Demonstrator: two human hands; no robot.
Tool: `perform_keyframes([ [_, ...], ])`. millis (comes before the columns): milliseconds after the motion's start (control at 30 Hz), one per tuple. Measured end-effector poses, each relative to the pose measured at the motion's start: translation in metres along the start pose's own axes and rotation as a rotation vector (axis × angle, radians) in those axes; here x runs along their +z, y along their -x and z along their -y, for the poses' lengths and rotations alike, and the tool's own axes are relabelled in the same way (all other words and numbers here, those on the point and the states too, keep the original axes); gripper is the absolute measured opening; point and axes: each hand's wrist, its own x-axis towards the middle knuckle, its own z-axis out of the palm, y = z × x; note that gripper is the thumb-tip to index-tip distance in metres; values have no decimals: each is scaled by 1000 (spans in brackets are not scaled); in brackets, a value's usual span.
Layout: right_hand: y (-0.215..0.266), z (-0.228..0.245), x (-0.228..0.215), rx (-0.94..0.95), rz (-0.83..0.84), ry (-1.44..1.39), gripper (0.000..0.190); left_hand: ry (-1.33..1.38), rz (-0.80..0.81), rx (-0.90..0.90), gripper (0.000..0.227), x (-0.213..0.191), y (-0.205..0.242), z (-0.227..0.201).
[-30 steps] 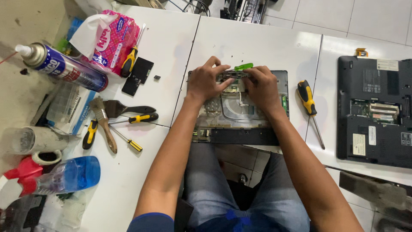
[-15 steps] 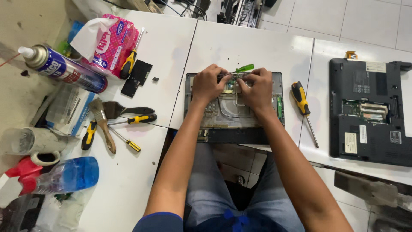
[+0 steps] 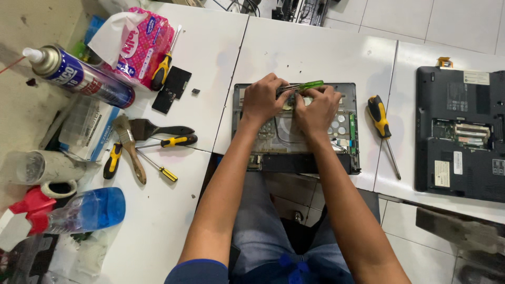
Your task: The person disassembles a black electronic device on a white table. They use a screwdriver to remove screws from the back cover, detach the cover, and then remove screws from the internal components. Finally, they lift a small circuit board from the device.
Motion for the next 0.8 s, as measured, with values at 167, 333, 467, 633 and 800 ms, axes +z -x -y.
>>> perform_keyframes([
  [167, -2, 16, -18, 40, 55, -9, 12, 6, 26, -25, 16, 3, -1, 1],
  [333, 0, 11, -12, 15, 63, -19, 12, 30, 32, -58, 15, 4, -2, 4],
  [467, 1, 3, -5, 25, 70, -32, 9, 145, -77, -107, 14, 9, -5, 14],
  [633, 5, 8, -14, -15, 48, -60, 9, 206, -95, -105, 15, 8, -5, 11],
  [800, 3, 15, -25, -55, 38, -203, 11, 335, -168, -76, 15, 0, -3, 11],
])
